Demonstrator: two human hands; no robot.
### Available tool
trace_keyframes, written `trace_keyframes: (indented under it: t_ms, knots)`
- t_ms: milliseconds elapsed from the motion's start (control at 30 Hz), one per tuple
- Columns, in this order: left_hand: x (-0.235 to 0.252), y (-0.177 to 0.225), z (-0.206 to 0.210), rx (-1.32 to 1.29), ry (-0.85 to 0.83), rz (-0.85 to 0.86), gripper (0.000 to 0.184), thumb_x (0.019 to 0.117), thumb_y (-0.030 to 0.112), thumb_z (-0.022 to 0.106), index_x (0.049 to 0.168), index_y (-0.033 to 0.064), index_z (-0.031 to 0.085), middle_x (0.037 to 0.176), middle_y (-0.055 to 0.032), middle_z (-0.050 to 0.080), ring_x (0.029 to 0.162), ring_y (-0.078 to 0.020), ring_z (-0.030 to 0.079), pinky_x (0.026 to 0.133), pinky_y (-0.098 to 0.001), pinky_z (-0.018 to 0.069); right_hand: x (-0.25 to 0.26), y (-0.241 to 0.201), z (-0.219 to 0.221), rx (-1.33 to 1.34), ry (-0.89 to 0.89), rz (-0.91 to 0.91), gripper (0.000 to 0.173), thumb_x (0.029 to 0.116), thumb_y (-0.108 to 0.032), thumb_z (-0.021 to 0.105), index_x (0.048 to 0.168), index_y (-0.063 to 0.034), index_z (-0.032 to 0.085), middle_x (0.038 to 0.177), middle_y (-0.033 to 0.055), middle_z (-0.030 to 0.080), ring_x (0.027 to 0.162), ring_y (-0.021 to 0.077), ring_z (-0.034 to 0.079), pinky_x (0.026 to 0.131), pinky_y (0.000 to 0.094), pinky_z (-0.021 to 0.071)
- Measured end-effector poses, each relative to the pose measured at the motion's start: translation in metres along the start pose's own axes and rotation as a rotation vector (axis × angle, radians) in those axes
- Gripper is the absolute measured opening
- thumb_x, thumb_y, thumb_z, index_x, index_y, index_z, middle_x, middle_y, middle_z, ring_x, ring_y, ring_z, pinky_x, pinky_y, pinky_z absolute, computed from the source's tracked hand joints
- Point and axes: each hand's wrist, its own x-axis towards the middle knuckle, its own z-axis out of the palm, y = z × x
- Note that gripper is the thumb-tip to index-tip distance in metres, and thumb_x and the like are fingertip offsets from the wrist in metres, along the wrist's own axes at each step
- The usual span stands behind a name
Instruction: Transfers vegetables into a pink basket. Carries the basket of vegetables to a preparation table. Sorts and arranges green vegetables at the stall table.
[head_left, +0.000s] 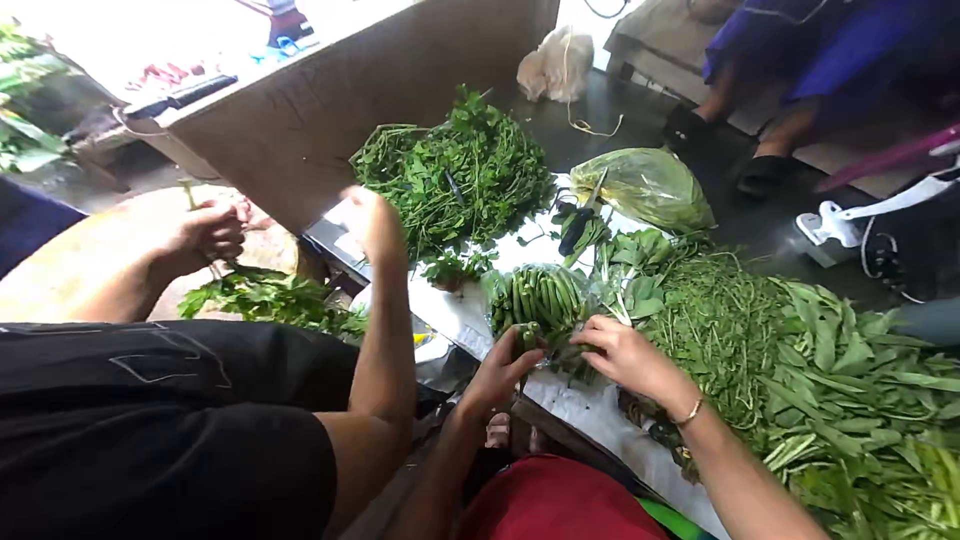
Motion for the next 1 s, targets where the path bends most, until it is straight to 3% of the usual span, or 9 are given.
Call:
trace_keyframes:
  t_ms: [100,267,433,567,767,867,1000]
  knots:
    - [0.009,0.006,0.011,0.087,-0.097,0.069,0.041,0.1001,0.014,0.06,0.135,-0.0053,0.05,0.117,-0.0094,0.067,0.106,-0.0121,0.067,0.096,-0.0333,0.0561,0.003,-0.01,0.005,0.13,0.086,-0.085,0.022,0.0934,-0.009,0.067,0.113,-0.001,0.073,0.112,0.0168,0.071,0.1,0.0256,0.07,0.093,0.0396,0.0571]
    - [0.018,0.007,0.025,0.127,-0.063,0.123,0.041,0.1003,0.015,0.06,0.135,-0.0047,0.05,0.115,-0.0092,0.068,0.103,-0.0108,0.067,0.093,-0.0324,0.0573,0.003,-0.014,0.008,0.405,0.221,0.091,0.026,0.0911,-0.01,0.07,0.115,0.0003,0.068,0.108,0.0133,0.072,0.095,0.0157,0.071,0.086,0.0311,0.0594]
    - [0.022,0.008,0.031,0.157,-0.05,0.133,0.043,0.0995,0.014,0.061,0.136,-0.0055,0.049,0.116,-0.01,0.068,0.105,-0.0102,0.067,0.095,-0.0311,0.0565,0.001,-0.007,0.015,0.523,0.331,0.101,0.023,0.0896,-0.008,0.07,0.111,0.0004,0.069,0.106,0.0104,0.072,0.094,0.0104,0.071,0.084,0.0255,0.0597]
    - [0.025,0.01,0.038,0.285,-0.02,0.157,0.045,0.0987,0.012,0.062,0.138,-0.0064,0.048,0.118,-0.012,0.067,0.107,-0.0109,0.067,0.097,-0.0302,0.0554,0.0,-0.007,0.018,0.554,0.386,0.135,0.022,0.0886,-0.01,0.075,0.107,0.0004,0.07,0.104,0.0099,0.072,0.091,0.0103,0.072,0.083,0.0257,0.061]
    - [0.027,-0.001,0.048,0.481,0.075,0.2,0.049,0.0973,0.011,0.061,0.139,-0.0098,0.047,0.123,-0.0217,0.065,0.115,-0.0238,0.065,0.103,-0.0395,0.0519,0.0,-0.004,0.017,0.561,0.353,0.197,0.021,0.088,-0.011,0.077,0.103,0.001,0.069,0.1,0.0107,0.072,0.09,0.012,0.071,0.083,0.0286,0.0606]
    - [0.027,-0.008,0.053,0.498,0.13,0.232,0.048,0.0963,0.009,0.06,0.137,-0.0122,0.047,0.123,-0.0241,0.064,0.116,-0.026,0.065,0.103,-0.0402,0.0516,-0.002,-0.002,0.02,0.579,0.339,0.188,0.024,0.0888,-0.012,0.075,0.108,0.0016,0.069,0.104,0.0123,0.071,0.092,0.0147,0.071,0.084,0.0311,0.0597]
    - [0.03,-0.016,0.056,0.502,0.157,0.232,0.049,0.0949,0.006,0.061,0.138,-0.0127,0.046,0.125,-0.0257,0.063,0.119,-0.0294,0.063,0.106,-0.0432,0.0497,-0.004,-0.006,0.029,0.442,0.378,0.163,0.042,0.0873,-0.026,0.08,0.116,0.0016,0.067,0.113,0.0165,0.07,0.095,0.0198,0.071,0.086,0.0354,0.0602]
